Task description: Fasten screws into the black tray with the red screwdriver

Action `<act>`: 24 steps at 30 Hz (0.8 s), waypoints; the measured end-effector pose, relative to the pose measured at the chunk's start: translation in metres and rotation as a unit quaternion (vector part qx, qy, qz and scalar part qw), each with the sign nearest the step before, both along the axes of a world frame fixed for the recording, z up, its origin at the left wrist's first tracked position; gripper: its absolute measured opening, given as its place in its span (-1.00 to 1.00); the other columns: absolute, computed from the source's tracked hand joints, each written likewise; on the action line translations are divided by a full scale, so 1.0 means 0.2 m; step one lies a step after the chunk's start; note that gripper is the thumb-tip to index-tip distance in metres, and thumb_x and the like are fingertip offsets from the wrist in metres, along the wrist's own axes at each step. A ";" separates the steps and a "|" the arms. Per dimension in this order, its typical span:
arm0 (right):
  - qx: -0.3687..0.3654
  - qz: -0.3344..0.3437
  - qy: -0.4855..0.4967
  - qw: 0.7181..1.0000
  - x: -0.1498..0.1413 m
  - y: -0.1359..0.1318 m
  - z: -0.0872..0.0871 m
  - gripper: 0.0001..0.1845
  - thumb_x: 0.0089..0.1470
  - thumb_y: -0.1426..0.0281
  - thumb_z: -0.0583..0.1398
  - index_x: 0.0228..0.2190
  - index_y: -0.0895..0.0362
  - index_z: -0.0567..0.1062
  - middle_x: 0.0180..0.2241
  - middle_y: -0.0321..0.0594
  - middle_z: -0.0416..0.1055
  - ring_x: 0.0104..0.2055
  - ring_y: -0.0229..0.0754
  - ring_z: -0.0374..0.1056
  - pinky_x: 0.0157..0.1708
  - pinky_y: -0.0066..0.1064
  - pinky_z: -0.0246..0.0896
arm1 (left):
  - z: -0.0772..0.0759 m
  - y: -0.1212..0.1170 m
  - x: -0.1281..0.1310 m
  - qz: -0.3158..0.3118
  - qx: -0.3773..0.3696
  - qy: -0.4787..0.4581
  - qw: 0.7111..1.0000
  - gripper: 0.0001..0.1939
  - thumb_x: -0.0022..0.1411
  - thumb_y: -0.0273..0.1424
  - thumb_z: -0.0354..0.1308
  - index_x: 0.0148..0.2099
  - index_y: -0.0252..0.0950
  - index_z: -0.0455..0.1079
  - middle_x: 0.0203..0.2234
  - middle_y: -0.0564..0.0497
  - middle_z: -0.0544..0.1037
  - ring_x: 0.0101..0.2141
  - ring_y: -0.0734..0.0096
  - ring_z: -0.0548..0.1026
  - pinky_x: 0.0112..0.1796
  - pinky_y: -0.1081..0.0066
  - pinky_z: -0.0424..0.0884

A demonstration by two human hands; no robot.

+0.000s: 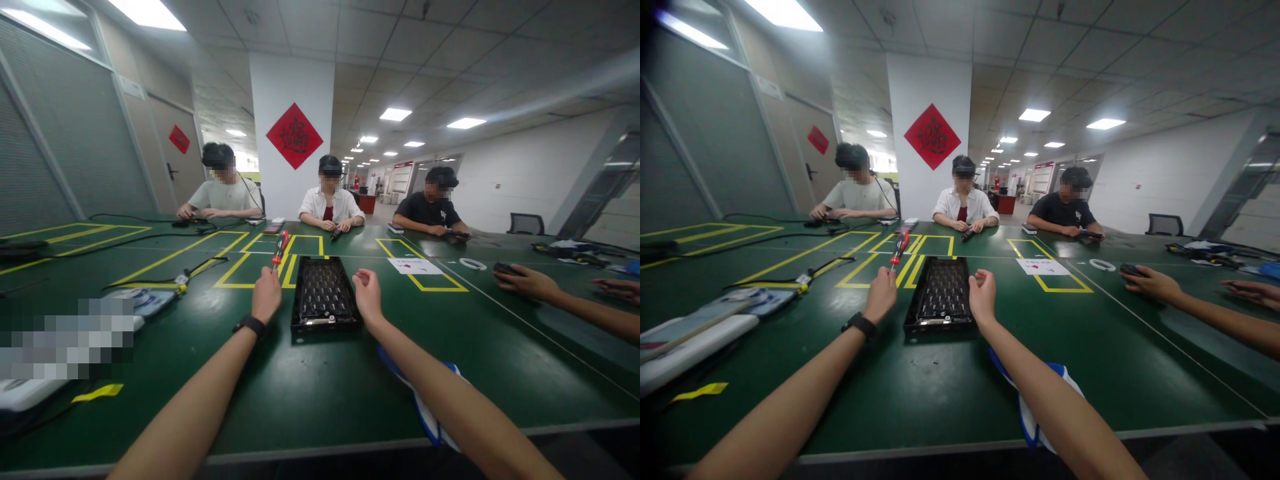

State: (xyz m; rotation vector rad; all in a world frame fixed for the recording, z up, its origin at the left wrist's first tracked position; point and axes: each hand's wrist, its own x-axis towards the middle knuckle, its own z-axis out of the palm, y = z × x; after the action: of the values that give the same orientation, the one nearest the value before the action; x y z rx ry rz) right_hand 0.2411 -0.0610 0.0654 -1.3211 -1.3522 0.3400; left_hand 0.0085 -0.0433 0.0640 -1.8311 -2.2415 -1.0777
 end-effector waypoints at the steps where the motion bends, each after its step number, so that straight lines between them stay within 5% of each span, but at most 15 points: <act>1: -0.069 0.008 -0.082 0.994 0.01 0.03 0.00 -0.67 0.02 0.35 0.03 -0.15 0.22 0.27 -0.17 -0.05 0.32 -0.14 -0.18 0.27 -0.13 -0.33 0.16 | -0.03 0.02 -0.02 0.007 -0.035 -0.011 0.999 -0.69 0.29 -0.36 -0.37 -0.17 -0.37 0.16 -0.38 -0.20 0.47 -0.35 0.23 0.46 -0.42 0.42 0.22; 4: -0.124 0.006 -0.180 0.976 0.03 0.11 0.01 -0.68 -0.06 0.46 0.11 -0.19 0.27 0.34 -0.18 0.06 0.33 -0.10 -0.07 0.27 -0.10 -0.26 0.14 | -0.11 0.05 -0.04 0.007 -0.105 -0.020 0.994 -0.73 0.26 -0.39 -0.32 -0.15 -0.40 0.14 -0.35 -0.28 0.48 -0.30 0.14 0.47 -0.38 0.36 0.27; 7: -0.206 -0.052 -0.304 0.929 0.00 0.15 0.02 -0.72 -0.03 0.52 0.07 -0.21 0.29 0.38 -0.15 0.17 0.33 -0.07 0.01 0.28 -0.14 -0.20 0.16 | -0.14 0.04 -0.03 -0.013 -0.122 0.004 0.992 -0.76 0.23 -0.44 -0.28 -0.10 -0.41 0.08 -0.34 -0.31 0.48 -0.31 0.13 0.49 -0.37 0.34 0.29; 13: -0.268 -0.073 -0.312 0.909 0.03 0.21 0.06 -0.77 -0.04 0.51 0.10 -0.30 0.26 0.47 -0.23 0.13 0.41 -0.15 0.00 0.36 -0.26 -0.29 0.24 | -0.13 0.01 0.00 -0.049 -0.155 0.053 0.985 -0.69 0.18 -0.49 -0.24 -0.01 -0.37 0.00 -0.34 -0.27 0.49 -0.33 0.14 0.50 -0.38 0.33 0.30; 18: -0.304 -0.158 -0.321 0.883 0.42 0.16 0.20 -0.70 -0.03 0.44 0.12 -0.23 0.29 0.46 -0.19 0.18 0.38 -0.12 0.00 0.34 -0.22 -0.29 0.22 | -0.13 0.03 -0.02 -0.051 -0.187 0.057 0.979 -0.74 0.20 -0.39 -0.24 -0.10 -0.36 0.11 -0.28 -0.28 0.48 -0.28 0.13 0.48 -0.41 0.36 0.30; 24: -0.328 -0.298 -0.333 0.833 1.01 -0.07 0.31 -0.71 -0.04 0.39 0.13 -0.29 0.33 0.49 -0.27 0.21 0.40 -0.19 -0.04 0.38 -0.28 -0.36 0.23 | -0.14 0.04 -0.02 -0.039 -0.172 0.075 0.981 -0.69 0.20 -0.31 -0.24 -0.10 -0.34 0.16 -0.28 -0.23 0.48 -0.29 0.13 0.47 -0.40 0.34 0.31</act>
State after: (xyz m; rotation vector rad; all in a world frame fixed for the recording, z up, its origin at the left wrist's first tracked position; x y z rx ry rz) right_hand 0.4423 -0.0758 0.1265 -2.5287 -1.3124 -0.1403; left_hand 0.0041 -0.0352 0.0370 -2.0585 -2.3998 -0.5590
